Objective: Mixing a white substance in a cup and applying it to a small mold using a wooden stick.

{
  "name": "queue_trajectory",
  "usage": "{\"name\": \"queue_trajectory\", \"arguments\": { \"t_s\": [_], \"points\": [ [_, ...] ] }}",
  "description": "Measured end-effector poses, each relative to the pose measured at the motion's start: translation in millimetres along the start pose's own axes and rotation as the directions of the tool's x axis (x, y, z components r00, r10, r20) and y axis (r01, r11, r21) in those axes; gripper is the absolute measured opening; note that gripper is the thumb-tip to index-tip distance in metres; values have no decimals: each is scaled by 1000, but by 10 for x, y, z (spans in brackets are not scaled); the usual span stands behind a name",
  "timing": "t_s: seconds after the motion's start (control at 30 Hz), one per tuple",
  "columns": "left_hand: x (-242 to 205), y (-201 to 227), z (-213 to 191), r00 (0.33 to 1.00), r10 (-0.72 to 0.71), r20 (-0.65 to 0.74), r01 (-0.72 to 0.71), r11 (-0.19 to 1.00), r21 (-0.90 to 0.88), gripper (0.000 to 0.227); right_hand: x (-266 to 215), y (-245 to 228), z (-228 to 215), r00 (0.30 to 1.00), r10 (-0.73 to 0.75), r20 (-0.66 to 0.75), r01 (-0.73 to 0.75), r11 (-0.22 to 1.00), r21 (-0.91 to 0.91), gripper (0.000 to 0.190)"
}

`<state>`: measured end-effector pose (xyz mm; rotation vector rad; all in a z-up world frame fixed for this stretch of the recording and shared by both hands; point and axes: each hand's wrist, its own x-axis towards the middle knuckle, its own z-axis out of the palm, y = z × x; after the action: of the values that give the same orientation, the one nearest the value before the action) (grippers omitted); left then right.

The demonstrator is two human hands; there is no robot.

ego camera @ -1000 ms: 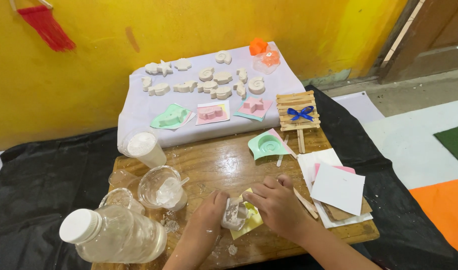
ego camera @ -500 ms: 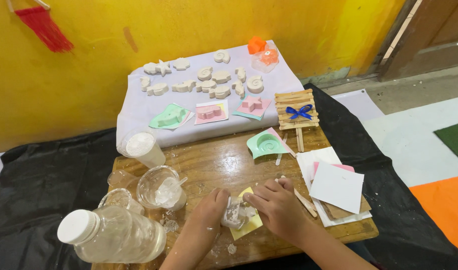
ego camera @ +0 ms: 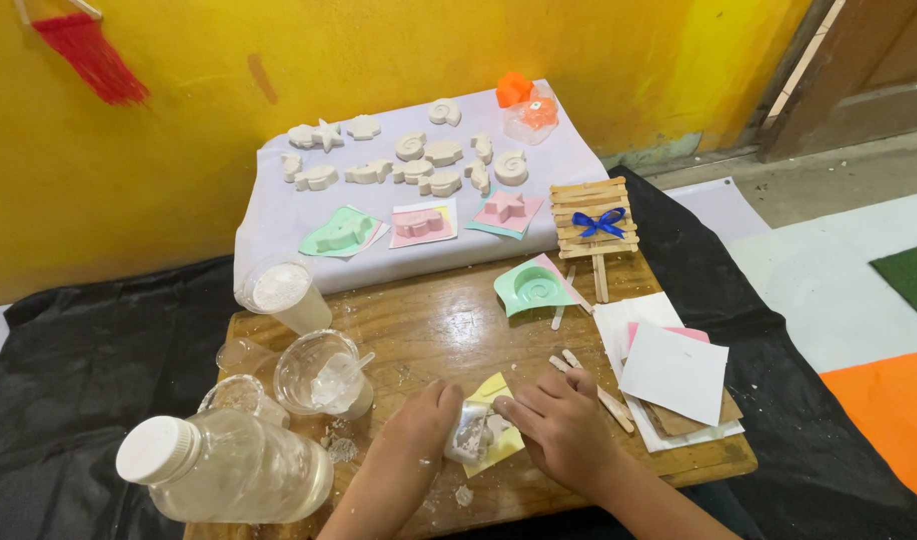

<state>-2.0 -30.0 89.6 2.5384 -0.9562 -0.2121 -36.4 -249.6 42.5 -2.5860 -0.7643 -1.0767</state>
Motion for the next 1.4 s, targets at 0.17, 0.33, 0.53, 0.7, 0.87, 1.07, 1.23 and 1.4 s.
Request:
{"name": "queue_trajectory", "arguments": {
  "t_s": [0.17,0.33,0.53,0.7,0.87,1.07,1.23,1.4],
  "points": [
    [-34,-13,-23,1000,-18,22,17,999,28,54,14,-39,-31,1000,-1,-7,1,1000,3,24],
    [6,-111,54,999,36,-1,-36,995,91,41,46,-95,-64,997,4,-80,0,999,48,24],
    [42,-41,-17,1000,15,27,-17,996,85,49,61,-134,-96,987,9,-163,-8,1000,9,21],
    [120,56,-37,992,-44,122,31,994,108,60,-33,-88,-52,988,26,-153,-38,997,-72,21],
    [224,48,-3,991,-20,132,4,993,121,55,-65,-65,-64,988,80,-131,-85,996,-30,24],
    [344,30,15,995,-11,95,-7,981,194,35,-25,-68,-103,977,121,-177,-122,993,6,21],
    [417,46,17,992,13,125,-41,973,227,53,-92,-60,-68,969,127,-211,-154,981,-117,21],
    [427,-35,122,993,36,110,-61,971,230,50,-222,-4,22,970,127,-207,-162,974,-157,16]
  ]
}}
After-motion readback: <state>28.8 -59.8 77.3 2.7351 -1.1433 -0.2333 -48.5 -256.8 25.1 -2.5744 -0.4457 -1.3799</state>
